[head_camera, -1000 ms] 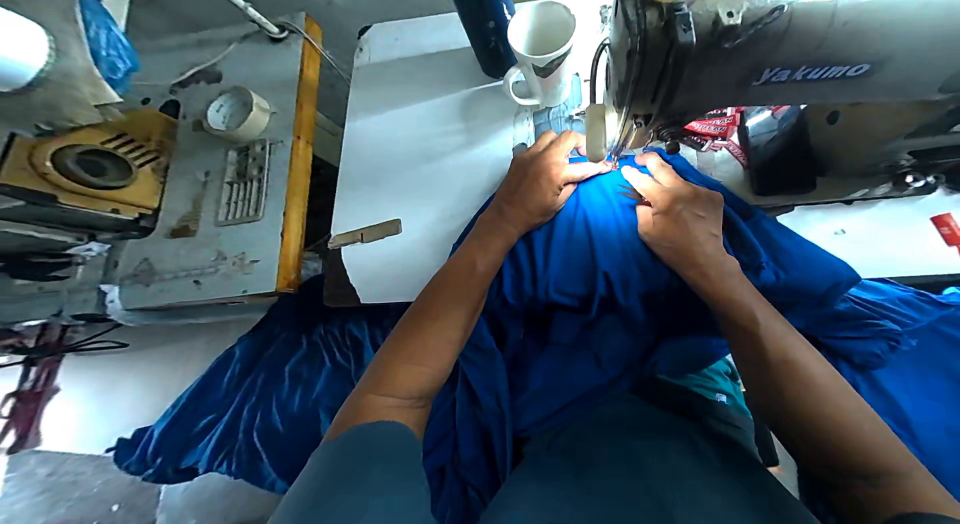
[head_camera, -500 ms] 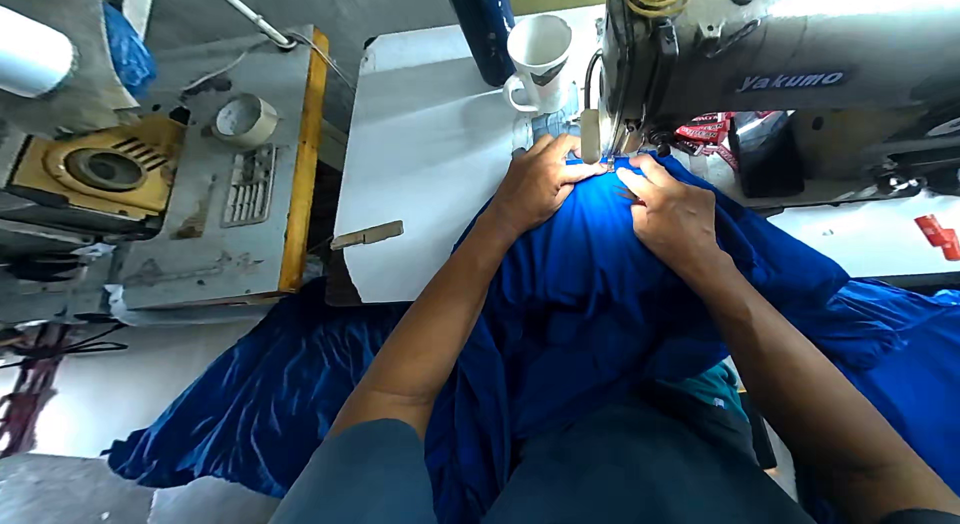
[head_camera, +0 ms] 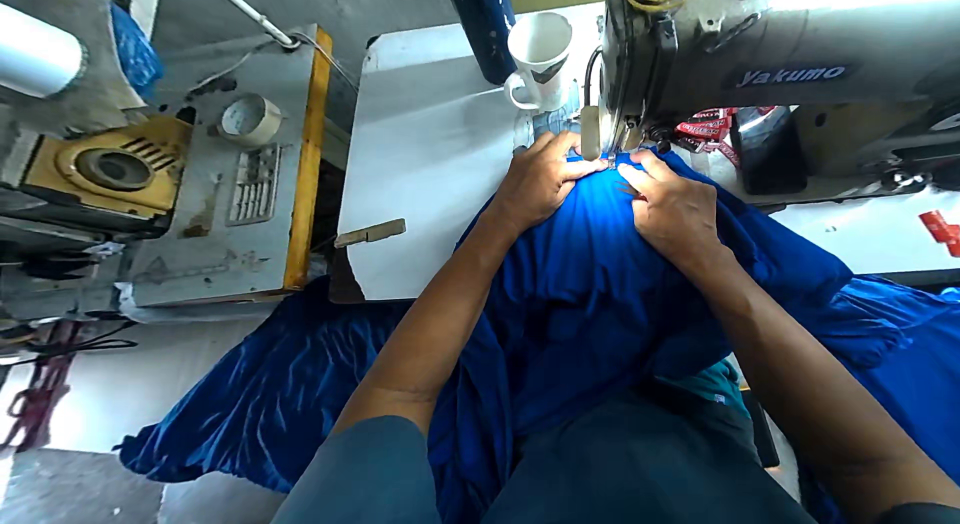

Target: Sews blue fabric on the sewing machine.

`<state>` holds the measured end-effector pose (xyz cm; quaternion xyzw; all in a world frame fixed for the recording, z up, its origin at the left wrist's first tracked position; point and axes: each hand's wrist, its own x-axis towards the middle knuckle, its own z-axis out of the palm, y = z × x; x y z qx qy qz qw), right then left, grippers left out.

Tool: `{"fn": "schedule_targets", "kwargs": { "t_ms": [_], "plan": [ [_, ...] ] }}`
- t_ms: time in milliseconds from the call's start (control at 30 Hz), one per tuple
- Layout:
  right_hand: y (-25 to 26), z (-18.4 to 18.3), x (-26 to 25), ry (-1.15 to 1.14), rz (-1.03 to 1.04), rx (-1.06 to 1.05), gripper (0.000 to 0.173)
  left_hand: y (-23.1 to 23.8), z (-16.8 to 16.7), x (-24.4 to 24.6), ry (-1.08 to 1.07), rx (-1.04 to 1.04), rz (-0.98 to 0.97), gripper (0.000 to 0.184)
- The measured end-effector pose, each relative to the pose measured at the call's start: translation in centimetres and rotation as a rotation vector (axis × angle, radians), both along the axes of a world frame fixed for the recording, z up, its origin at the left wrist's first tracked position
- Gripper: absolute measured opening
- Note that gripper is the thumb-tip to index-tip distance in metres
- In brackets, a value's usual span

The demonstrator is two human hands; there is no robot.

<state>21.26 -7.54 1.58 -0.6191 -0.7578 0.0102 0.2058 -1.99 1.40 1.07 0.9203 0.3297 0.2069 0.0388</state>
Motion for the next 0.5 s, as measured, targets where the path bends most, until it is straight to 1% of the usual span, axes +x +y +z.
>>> {"fn": "schedule_targets", "kwargs": {
  "t_ms": [400, 500],
  "plan": [
    [0.30, -0.16, -0.07, -0.005, 0.003, 0.015, 0.045, 0.16, -0.06, 0.04, 0.006, -0.008, 0.008, 0.044],
    [-0.31, -0.09, 0.08, 0.055, 0.033, 0.067, 0.039, 0.21, -0.07, -0.03, 0.010, -0.013, 0.003, 0.044]
  ]
}}
